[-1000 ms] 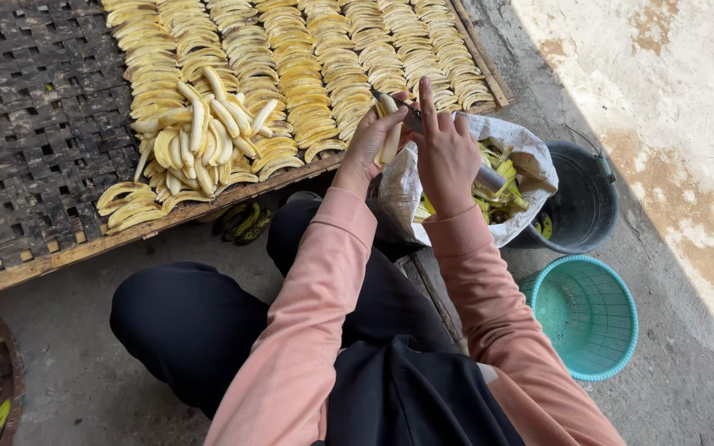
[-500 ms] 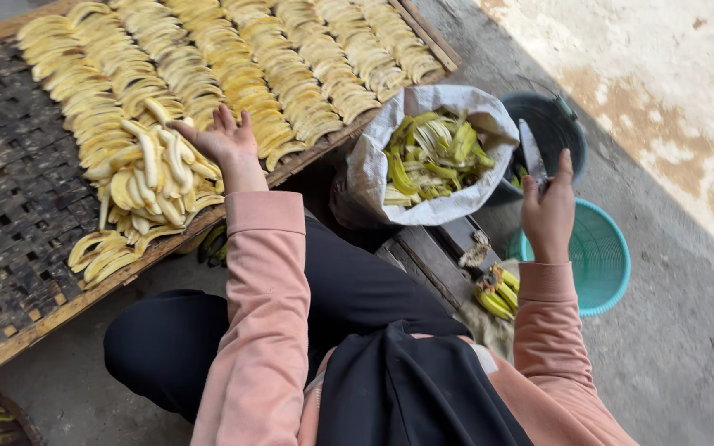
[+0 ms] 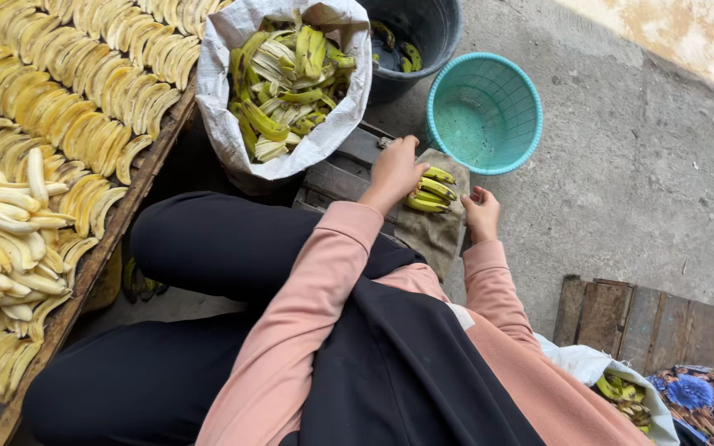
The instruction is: The person sits on the ground and peels green bananas with a knife, dropping peels into a sack. They slice the peeled bananas in half and arrange the pieces in rows on woven bamboo drying trays, working through a pile of bananas one at a time.
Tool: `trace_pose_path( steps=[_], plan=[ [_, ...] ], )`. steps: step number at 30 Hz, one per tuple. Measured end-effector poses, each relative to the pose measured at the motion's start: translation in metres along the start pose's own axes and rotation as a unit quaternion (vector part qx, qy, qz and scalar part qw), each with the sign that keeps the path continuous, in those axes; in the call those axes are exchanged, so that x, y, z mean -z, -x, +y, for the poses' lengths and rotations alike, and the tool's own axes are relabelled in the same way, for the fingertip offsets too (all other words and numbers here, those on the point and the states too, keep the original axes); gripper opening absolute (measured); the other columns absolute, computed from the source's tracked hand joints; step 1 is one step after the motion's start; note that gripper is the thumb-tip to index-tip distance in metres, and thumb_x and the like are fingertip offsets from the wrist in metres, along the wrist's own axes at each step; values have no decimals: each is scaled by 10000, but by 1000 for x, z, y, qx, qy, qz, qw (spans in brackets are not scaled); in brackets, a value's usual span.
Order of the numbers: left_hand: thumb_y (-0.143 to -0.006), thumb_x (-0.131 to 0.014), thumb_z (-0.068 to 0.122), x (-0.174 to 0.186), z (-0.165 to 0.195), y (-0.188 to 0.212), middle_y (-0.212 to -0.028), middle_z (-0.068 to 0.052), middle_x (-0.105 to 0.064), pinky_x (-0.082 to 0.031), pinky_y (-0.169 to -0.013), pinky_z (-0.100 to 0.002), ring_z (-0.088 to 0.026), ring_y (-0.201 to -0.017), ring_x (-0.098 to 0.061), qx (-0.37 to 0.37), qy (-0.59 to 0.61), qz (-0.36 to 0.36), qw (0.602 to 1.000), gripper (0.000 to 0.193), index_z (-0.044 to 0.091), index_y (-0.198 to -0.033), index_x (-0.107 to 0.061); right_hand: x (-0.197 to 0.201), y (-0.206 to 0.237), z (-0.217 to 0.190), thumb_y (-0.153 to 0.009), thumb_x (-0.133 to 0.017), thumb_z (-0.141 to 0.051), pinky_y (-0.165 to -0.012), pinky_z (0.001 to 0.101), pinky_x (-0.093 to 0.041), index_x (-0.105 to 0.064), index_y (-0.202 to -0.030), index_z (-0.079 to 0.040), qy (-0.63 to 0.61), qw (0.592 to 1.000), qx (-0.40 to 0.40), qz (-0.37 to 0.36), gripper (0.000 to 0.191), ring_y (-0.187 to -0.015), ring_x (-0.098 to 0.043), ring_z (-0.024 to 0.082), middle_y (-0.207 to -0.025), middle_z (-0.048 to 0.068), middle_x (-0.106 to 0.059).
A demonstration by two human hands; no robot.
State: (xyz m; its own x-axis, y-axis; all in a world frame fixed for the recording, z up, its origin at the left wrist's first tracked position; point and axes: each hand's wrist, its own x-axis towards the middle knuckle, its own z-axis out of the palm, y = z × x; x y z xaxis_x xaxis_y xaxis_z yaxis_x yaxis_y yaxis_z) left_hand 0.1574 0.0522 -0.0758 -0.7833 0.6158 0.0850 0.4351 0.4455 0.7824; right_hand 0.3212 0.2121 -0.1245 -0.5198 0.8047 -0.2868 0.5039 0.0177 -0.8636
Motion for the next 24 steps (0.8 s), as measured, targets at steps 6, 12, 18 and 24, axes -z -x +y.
trace_pose_path(
  steps=[6,12,18,24],
  plan=[
    [-824,-836,247,-68,-40,18,-993,-246,-717,-550,-872,-512,-424,-993,-692,127,-20,-110,986,528,-25,-1180,-557,-25,-19,-29,-776,-860,-205,-675,346,-528,-682,-1213,13,105,994,18,-7,520,-793,-690,197,-971,119,-732],
    [-766,-885,287,-63,-57,16,-994,-269,-720,-552,-875,-505,-423,-997,-697,101,-12,-119,988,502,-39,-1052,-632,-35,-33,-33,-723,-903,-235,-809,378,-560,-731,-1131,-10,271,956,102,-41,497,-886,-743,273,-979,163,-757],
    [-737,-906,286,-74,-62,16,-959,-269,-720,-556,-866,-489,-425,-971,-701,106,4,-104,989,505,-42,-1014,-641,-41,0,-40,-812,-838,-208,-743,473,-546,-722,-1062,-81,410,877,241,63,304,-910,-679,372,-1064,138,-654],
    [-723,-906,279,-88,-69,17,-970,-260,-720,-557,-875,-489,-417,-986,-702,87,7,-116,989,526,-41,-1030,-623,-49,24,-55,-845,-746,-131,-752,430,-561,-690,-1131,-118,371,843,378,96,292,-972,-691,325,-1161,105,-662]
  ],
)
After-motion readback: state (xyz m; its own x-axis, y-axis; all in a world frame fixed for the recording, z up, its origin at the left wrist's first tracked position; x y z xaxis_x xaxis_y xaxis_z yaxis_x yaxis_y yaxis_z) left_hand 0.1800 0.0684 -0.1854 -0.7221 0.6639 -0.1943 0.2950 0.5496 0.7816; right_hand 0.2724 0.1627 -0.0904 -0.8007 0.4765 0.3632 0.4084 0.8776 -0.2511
